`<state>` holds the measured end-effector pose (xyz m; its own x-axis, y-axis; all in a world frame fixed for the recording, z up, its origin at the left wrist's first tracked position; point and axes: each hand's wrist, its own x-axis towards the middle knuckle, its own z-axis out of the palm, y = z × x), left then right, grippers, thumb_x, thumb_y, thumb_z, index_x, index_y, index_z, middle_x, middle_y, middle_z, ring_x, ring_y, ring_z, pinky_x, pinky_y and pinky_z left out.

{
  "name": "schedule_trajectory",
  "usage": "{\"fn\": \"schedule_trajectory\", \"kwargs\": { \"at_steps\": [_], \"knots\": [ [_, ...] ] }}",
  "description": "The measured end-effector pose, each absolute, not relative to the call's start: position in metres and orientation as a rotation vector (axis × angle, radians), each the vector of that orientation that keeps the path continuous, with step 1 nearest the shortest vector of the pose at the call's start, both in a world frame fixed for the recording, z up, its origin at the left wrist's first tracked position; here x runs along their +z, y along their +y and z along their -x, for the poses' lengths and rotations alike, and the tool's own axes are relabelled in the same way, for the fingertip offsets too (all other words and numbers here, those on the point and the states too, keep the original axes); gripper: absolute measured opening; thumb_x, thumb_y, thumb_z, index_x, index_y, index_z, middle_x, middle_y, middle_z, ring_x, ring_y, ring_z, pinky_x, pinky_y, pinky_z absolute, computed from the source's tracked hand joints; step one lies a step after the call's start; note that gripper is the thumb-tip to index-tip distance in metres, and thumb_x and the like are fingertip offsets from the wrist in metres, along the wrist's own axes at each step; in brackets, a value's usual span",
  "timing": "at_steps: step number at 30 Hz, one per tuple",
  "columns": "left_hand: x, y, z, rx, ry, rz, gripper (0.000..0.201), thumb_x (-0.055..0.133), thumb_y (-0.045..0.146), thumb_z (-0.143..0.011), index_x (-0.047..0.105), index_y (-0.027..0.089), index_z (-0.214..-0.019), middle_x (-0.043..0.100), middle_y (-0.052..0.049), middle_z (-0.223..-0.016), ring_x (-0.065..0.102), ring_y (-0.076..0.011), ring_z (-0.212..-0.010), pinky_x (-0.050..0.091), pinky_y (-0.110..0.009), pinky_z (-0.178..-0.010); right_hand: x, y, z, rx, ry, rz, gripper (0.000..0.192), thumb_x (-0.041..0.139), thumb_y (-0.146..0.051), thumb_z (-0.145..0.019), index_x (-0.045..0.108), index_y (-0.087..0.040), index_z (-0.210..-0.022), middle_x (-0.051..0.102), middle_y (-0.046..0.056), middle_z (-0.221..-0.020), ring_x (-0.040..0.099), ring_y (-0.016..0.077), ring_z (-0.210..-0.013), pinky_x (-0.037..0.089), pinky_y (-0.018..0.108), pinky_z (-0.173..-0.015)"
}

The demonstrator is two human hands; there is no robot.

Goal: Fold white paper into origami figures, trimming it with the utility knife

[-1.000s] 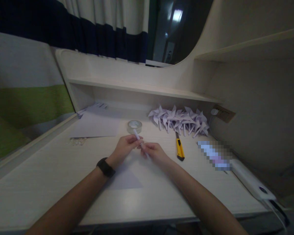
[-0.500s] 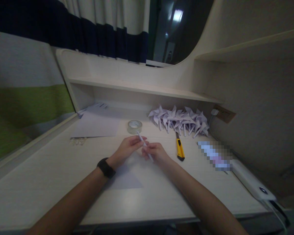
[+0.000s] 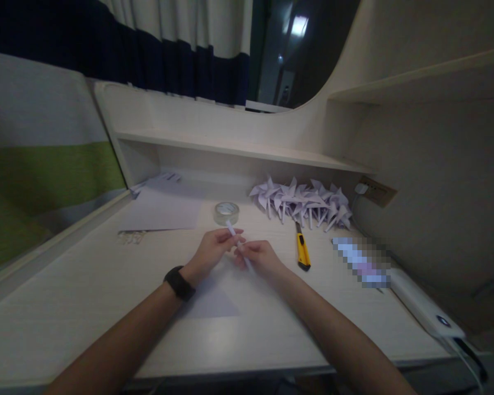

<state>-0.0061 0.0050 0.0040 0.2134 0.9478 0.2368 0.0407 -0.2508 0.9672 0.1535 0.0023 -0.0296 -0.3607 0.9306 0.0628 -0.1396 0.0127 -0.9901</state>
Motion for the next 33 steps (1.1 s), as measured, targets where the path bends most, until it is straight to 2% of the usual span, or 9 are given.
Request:
{"fn": "schedule_trajectory", "kwargs": {
  "at_steps": [5, 8, 14, 20, 24, 29, 33],
  "knots": [
    [0.003, 0.005, 0.007, 1.23, 0.983, -1.498, 0.04, 0.067, 0.043, -0.075, 0.07, 0.01, -0.098, 0.073, -0.013, -0.091, 0.066, -0.022, -0.078, 0.049, -0.03, -0.067, -0.021, -0.003, -0.152, 1.076, -1.731, 1.022, 0.039, 0.059, -0.049, -0.08, 0.068, -0.014, -0.066, 0.062, 0.001, -0.056, 0.053, 0.0103, -0.051, 0.04, 0.022, -0.052],
    [0.005, 0.002, 0.005, 1.254, 0.992, -1.494, 0.044, 0.066, 0.046, -0.075, 0.069, 0.01, -0.1, 0.073, -0.014, -0.09, 0.067, -0.0224, -0.077, 0.049, -0.029, -0.064, -0.018, -0.007, -0.15, 0.999, -1.761, 1.089, 0.037, 0.054, -0.042, -0.084, 0.067, -0.014, -0.064, 0.064, 0.002, -0.057, 0.055, 0.0111, -0.052, 0.04, 0.022, -0.053],
    [0.011, -0.004, 0.001, 1.379, 0.984, -1.337, 0.045, 0.061, 0.05, -0.08, 0.07, 0.009, -0.094, 0.072, -0.016, -0.094, 0.067, -0.0239, -0.087, 0.051, -0.034, -0.078, -0.018, -0.011, -0.146, 1.048, -1.677, 1.1, 0.035, 0.059, -0.044, -0.08, 0.069, -0.014, -0.065, 0.063, 0.002, -0.056, 0.053, 0.0109, -0.051, 0.04, 0.022, -0.051],
    [0.008, -0.002, 0.003, 1.31, 0.845, -1.305, 0.041, 0.064, 0.048, -0.079, 0.069, 0.01, -0.094, 0.072, -0.015, -0.095, 0.068, -0.0231, -0.085, 0.053, -0.034, -0.077, -0.021, -0.011, -0.147, 1.341, -1.52, 0.946, 0.039, 0.069, -0.051, -0.07, 0.072, -0.012, -0.068, 0.066, 0.004, -0.06, 0.054, 0.0116, -0.051, 0.04, 0.024, -0.052],
    [0.014, -0.005, 0.002, 1.315, 0.888, -1.317, 0.039, 0.066, 0.046, -0.077, 0.069, 0.011, -0.095, 0.073, -0.014, -0.093, 0.068, -0.0232, -0.085, 0.053, -0.034, -0.078, -0.021, -0.013, -0.146, 1.336, -1.514, 0.957, 0.041, 0.069, -0.053, -0.069, 0.074, -0.013, -0.067, 0.067, 0.006, -0.061, 0.056, 0.0132, -0.054, 0.043, 0.026, -0.056],
    [0.027, -0.013, 0.001, 1.264, 0.971, -1.405, 0.031, 0.069, 0.041, -0.076, 0.072, 0.01, -0.08, 0.073, -0.015, -0.089, 0.068, -0.0258, -0.087, 0.053, -0.034, -0.079, -0.02, -0.015, -0.144, 1.292, -1.502, 0.967, 0.041, 0.071, -0.053, -0.066, 0.075, -0.013, -0.07, 0.07, 0.007, -0.065, 0.06, 0.0159, -0.058, 0.046, 0.029, -0.062],
    [0.026, -0.013, 0.002, 1.264, 0.974, -1.435, 0.031, 0.066, 0.04, -0.078, 0.073, 0.01, -0.086, 0.073, -0.013, -0.091, 0.068, -0.0252, -0.089, 0.052, -0.034, -0.082, -0.016, -0.016, -0.144, 1.185, -1.531, 1.008, 0.041, 0.071, -0.054, -0.064, 0.075, -0.014, -0.074, 0.072, 0.007, -0.071, 0.062, 0.0185, -0.064, 0.047, 0.031, -0.066]
  ]
}}
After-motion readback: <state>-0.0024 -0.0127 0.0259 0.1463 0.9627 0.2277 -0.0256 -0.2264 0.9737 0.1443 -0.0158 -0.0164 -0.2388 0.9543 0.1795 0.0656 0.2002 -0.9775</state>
